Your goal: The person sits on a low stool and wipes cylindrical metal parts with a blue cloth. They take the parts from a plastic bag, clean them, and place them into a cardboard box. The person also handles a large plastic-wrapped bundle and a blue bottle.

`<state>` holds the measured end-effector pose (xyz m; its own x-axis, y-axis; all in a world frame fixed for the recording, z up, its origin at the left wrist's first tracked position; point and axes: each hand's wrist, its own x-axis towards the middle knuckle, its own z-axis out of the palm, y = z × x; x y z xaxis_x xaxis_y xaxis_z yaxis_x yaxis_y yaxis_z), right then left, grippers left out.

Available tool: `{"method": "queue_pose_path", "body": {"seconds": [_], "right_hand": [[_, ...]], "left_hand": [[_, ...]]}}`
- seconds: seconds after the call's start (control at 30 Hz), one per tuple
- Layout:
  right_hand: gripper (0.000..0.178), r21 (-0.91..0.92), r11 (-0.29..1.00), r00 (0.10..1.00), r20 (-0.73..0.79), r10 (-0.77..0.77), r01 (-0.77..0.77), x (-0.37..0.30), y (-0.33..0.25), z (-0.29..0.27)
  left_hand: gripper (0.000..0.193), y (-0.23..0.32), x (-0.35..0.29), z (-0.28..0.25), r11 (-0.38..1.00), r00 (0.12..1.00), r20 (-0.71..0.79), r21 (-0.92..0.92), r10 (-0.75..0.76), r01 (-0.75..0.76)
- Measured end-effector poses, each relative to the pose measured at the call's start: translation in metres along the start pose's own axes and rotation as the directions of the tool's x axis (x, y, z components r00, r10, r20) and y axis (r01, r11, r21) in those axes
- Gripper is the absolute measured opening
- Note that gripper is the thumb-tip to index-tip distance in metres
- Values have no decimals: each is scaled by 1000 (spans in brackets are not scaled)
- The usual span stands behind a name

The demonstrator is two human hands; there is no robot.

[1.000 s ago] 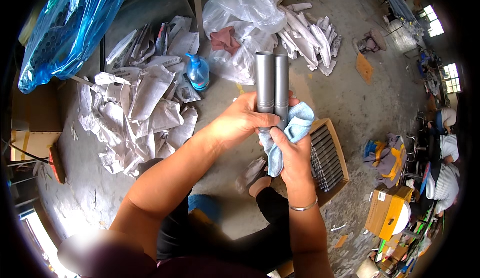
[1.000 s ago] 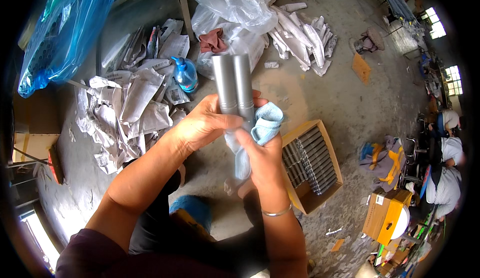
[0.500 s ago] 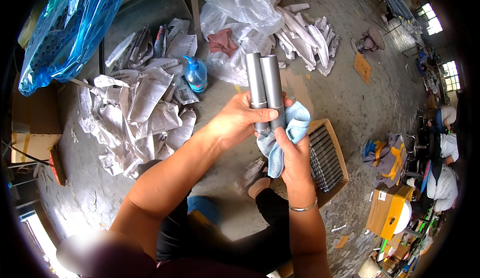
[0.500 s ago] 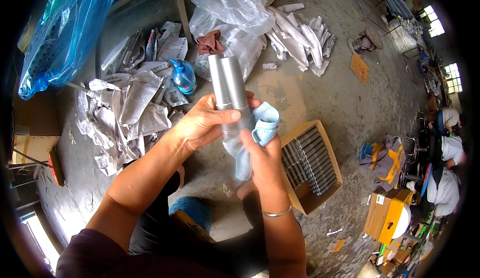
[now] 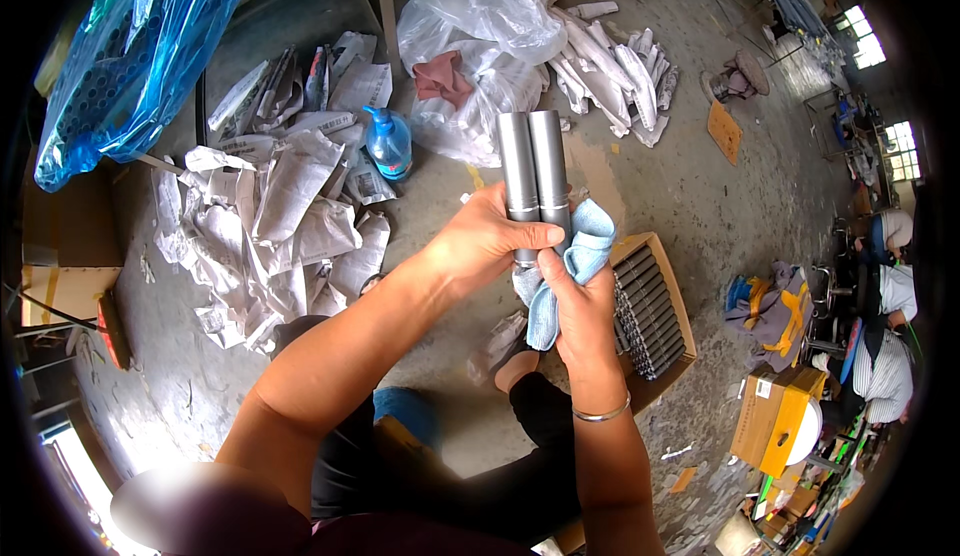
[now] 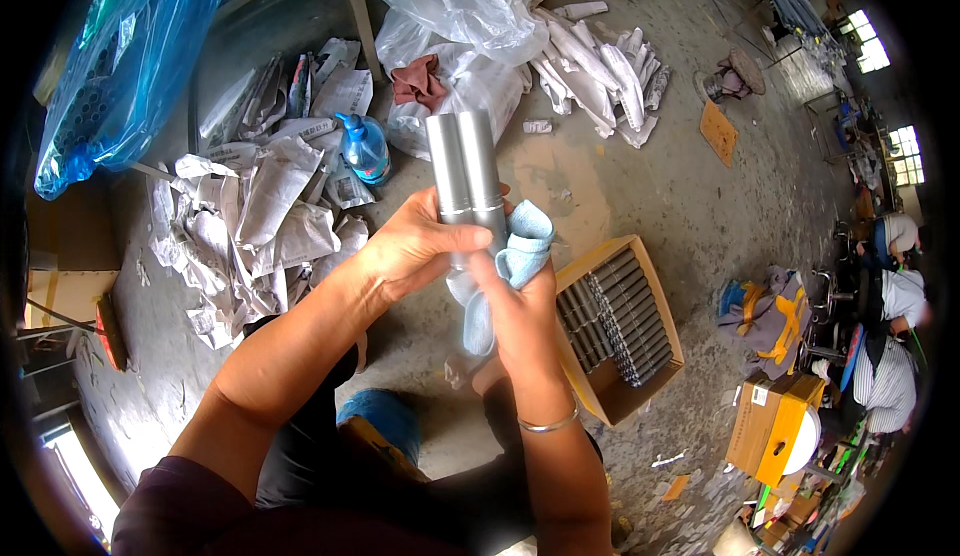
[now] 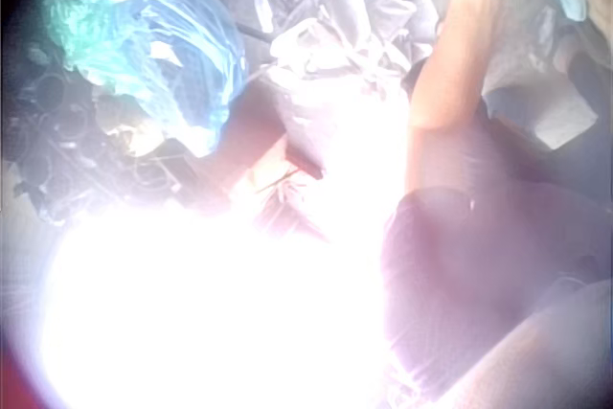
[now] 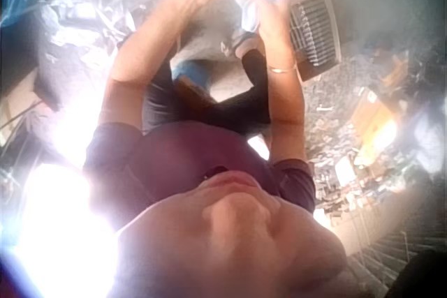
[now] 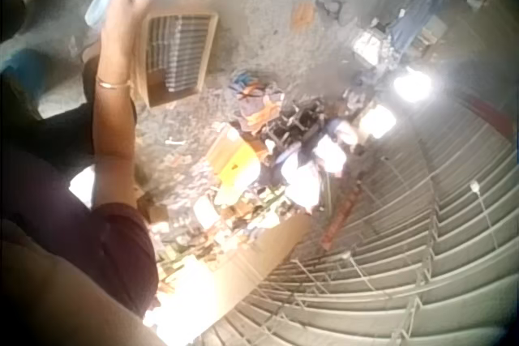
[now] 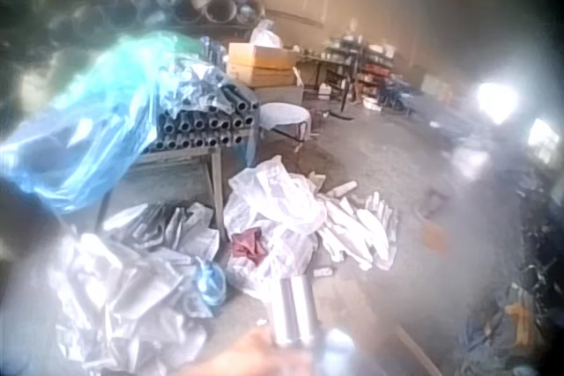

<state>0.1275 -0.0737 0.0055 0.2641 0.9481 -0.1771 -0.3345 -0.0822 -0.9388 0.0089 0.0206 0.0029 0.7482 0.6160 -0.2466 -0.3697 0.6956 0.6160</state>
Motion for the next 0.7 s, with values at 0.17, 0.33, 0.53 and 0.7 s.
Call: {"method": "queue_pose_path", "body": {"seconds": [0.17, 0.33, 0.53, 0.7], "right_hand": [[36, 12, 1000, 1000, -23, 14, -14, 1, 4, -9], [38, -76, 989, 992, 7, 128, -127, -2, -7, -19], [49, -3, 995, 995, -4, 99, -99, 11, -42, -71], [57, 217, 970, 993, 33, 109, -114, 22, -17, -52]], "left_hand": [[48, 3, -1, 0, 991, 987, 149, -126, 55, -36], [50, 5, -3, 0, 987, 989, 136, -159, 55, -33], [47, 7, -4, 2, 997, 982, 176, -37, -62, 70], [33, -7, -7, 8, 843, 936, 244, 530, -256, 92]]}}
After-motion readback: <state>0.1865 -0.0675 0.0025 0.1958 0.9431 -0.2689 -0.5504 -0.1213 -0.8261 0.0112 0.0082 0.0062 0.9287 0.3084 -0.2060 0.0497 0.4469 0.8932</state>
